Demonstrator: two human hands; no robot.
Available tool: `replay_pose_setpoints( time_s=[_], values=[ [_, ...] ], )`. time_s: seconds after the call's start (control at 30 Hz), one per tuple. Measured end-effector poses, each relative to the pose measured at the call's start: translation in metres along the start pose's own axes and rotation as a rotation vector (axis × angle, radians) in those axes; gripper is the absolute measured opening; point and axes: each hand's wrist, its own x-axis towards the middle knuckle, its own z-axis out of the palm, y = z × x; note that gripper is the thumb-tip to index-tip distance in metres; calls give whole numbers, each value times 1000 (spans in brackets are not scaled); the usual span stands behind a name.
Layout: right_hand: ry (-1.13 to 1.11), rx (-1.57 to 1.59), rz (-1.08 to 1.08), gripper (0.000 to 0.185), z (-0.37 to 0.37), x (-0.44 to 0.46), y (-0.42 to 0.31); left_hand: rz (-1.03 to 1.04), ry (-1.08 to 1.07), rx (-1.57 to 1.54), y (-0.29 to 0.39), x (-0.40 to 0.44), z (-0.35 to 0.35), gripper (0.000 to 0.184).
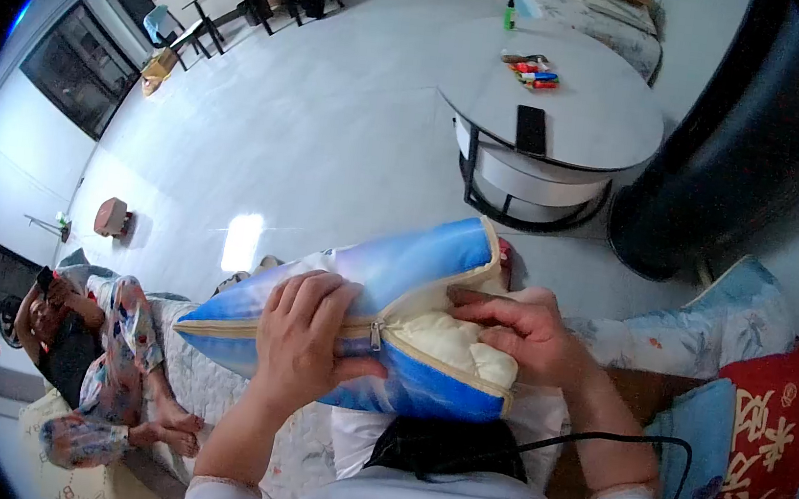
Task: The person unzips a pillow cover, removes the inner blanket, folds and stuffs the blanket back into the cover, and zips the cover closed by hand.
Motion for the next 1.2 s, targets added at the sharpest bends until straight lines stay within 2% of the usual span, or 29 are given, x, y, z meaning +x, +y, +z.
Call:
replay_pose_setpoints(
  time_s=[0.03,0.07,0.13,0.17,0.2,0.23,0.27,0.3,0.37,0.4,0.43,0.47,0.5,0.57,0.6,0.67,0.8,0.83,0.9,0.97,1.0,1.07,1.1,1.17,1.2],
  values=[
    [0,-87,-165,32,8,5,2,6,40,-97,-2,-1,-3,61],
    [30,109,-84,35,18,8,0,-6,45,-81,-4,-5,-3,61],
    [-37,54,-56,35,16,9,-8,-316,200,-914,-7,-13,-6,31],
    [-88,-7,-17,37,17,11,-11,-329,223,-891,-9,-14,-11,31],
    [81,-15,-250,32,28,15,-2,-390,162,-1086,-10,-8,-20,18],
    [56,-94,-277,27,25,16,-9,-441,101,-1285,-12,-1,-26,5],
    [12,-217,-268,26,20,16,-20,-437,59,-1341,-14,6,-26,6],
    [-40,-270,-263,25,19,16,-23,-433,84,-1335,-17,13,-31,6],
    [-147,-376,-261,24,15,15,-31,-548,-180,-1285,-19,25,-42,13],
    [-235,-253,-337,29,20,16,-21,-464,-228,-1038,-23,30,-43,15],
    [-318,-125,-409,34,25,12,-14,-467,-221,-1041,-26,30,-40,15],
    [-407,193,-228,34,35,3,-10,-341,-202,-948,-29,30,-34,16],
    [-407,191,-231,34,39,3,-7,-214,-186,-852,-31,32,-27,16],
    [-515,137,-91,35,43,4,-3,-285,-141,-856,-23,22,-6,17],
    [-509,143,-85,35,41,4,-6,-340,-53,-884,-20,16,6,18],
    [-318,-83,-286,25,38,8,-16,-377,84,-859,-12,10,13,19],
    [-194,-257,-290,15,3,4,-1,-450,169,-1007,11,-8,26,21],
    [-31,21,-294,12,3,8,-20,-450,170,-1015,12,-9,28,21],
    [143,300,-286,11,10,17,-46,-442,255,-986,15,-12,31,23],
    [213,33,-344,8,22,31,-63,-399,278,-1004,15,-11,36,23],
    [214,34,-340,8,29,38,-69,-357,302,-1015,15,-11,37,24],
    [180,-160,-542,9,41,50,-78,-349,318,-1009,20,-10,40,26],
    [178,-158,-542,9,44,51,-78,-338,337,-1000,21,-11,41,27],
    [73,-125,-282,9,50,50,-73,-309,359,-928,21,-15,44,29],
    [67,-126,-282,9,52,49,-69,-277,378,-854,20,-18,46,30]
  ],
)
